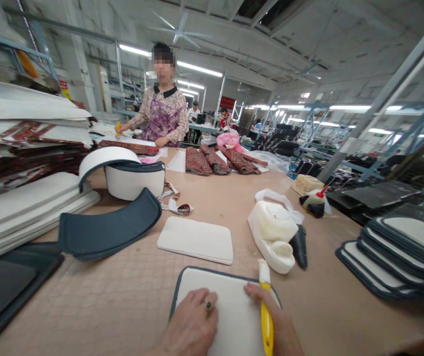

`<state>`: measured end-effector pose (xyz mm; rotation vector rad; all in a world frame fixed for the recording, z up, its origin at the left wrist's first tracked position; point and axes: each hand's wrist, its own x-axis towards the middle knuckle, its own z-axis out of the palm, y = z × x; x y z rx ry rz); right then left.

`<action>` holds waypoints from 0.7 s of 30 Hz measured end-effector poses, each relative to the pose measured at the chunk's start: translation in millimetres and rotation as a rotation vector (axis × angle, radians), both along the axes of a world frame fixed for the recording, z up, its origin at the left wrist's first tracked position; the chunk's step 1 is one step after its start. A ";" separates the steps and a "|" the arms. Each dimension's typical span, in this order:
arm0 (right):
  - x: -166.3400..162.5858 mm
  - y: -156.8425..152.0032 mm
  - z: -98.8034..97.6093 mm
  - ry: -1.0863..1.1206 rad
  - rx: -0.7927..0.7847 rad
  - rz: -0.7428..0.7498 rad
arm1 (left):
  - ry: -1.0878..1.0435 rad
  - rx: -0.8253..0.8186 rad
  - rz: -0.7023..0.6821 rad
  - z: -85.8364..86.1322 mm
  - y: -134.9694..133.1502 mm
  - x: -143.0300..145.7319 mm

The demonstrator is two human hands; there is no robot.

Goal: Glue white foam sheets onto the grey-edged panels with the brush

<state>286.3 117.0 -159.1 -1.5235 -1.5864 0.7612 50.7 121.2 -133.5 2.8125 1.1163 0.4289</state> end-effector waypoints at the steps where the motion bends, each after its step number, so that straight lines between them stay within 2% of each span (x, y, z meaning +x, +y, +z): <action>1: 2.4 -1.2 -2.7 -0.045 0.029 0.040 | -0.002 -0.017 -0.062 4.9 1.7 8.5; 3: 7.3 -2.4 -5.9 -0.115 0.047 0.106 | -0.012 -0.106 -0.175 13.6 5.0 17.6; 4: 9.2 -2.5 -6.5 -0.141 0.052 0.122 | -0.012 -0.169 -0.186 17.2 6.4 17.4; 6: 11.2 -2.7 -6.9 -0.184 0.067 0.124 | -0.011 -0.280 -0.128 22.7 9.0 8.9; 9: 9.1 -3.8 -8.1 -0.230 0.101 0.083 | 0.002 -0.350 -0.006 26.7 13.1 -10.7; 15: 2.4 -6.3 -12.5 -0.346 0.094 -0.045 | 0.042 -0.301 0.116 20.7 21.2 -19.8; 21: 4.0 -6.1 -9.7 -0.335 0.076 -0.032 | -0.024 -0.275 0.162 13.4 25.4 -19.2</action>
